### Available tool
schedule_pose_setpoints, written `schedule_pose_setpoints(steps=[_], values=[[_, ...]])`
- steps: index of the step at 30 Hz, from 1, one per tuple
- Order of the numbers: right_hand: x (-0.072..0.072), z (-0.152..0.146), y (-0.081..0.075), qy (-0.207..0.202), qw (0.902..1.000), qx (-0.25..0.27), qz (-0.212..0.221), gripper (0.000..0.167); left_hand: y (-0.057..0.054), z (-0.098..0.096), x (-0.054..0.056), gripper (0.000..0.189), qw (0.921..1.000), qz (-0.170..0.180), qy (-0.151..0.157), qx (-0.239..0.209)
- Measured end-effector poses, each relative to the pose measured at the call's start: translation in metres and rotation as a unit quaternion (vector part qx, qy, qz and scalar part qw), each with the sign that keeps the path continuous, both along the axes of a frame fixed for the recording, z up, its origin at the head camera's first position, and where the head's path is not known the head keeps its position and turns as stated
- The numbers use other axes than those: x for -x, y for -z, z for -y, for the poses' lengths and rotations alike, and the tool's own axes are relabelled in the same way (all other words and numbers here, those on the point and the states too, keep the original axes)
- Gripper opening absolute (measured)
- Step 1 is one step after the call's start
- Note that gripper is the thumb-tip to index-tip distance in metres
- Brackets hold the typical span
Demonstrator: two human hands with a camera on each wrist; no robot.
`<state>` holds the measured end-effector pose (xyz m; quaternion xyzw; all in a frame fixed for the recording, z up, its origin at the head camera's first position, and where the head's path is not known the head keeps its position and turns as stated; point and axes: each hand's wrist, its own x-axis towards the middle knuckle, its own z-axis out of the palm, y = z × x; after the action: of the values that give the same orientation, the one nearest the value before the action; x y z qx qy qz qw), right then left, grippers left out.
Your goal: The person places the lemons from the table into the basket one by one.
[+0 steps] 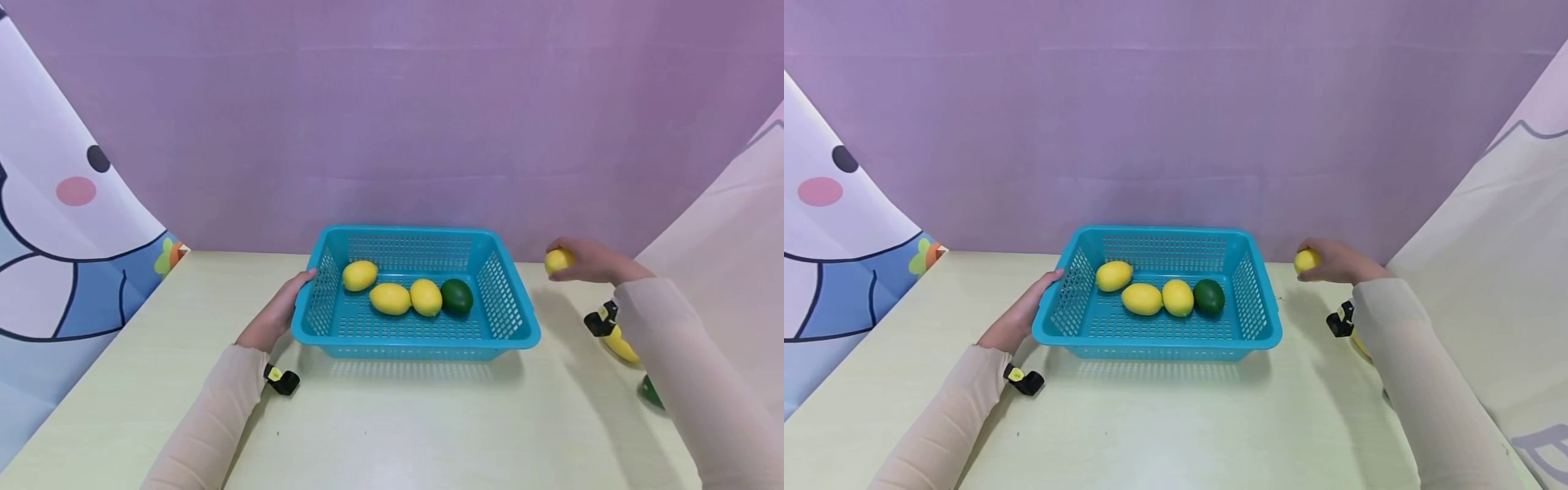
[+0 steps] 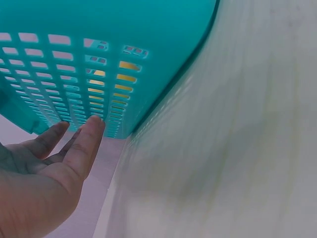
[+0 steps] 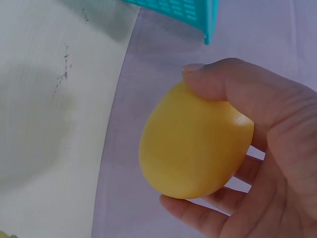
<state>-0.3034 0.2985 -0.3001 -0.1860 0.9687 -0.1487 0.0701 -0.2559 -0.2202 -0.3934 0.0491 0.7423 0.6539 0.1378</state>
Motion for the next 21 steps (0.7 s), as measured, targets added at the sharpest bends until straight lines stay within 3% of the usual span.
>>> schedule_pose_setpoints(steps=[21], values=[[-0.005,0.019,-0.019,-0.024,0.9997,0.006,-0.005,0.048,0.0,0.001,0.002,0.072,1.0,0.005,0.004,-0.005]])
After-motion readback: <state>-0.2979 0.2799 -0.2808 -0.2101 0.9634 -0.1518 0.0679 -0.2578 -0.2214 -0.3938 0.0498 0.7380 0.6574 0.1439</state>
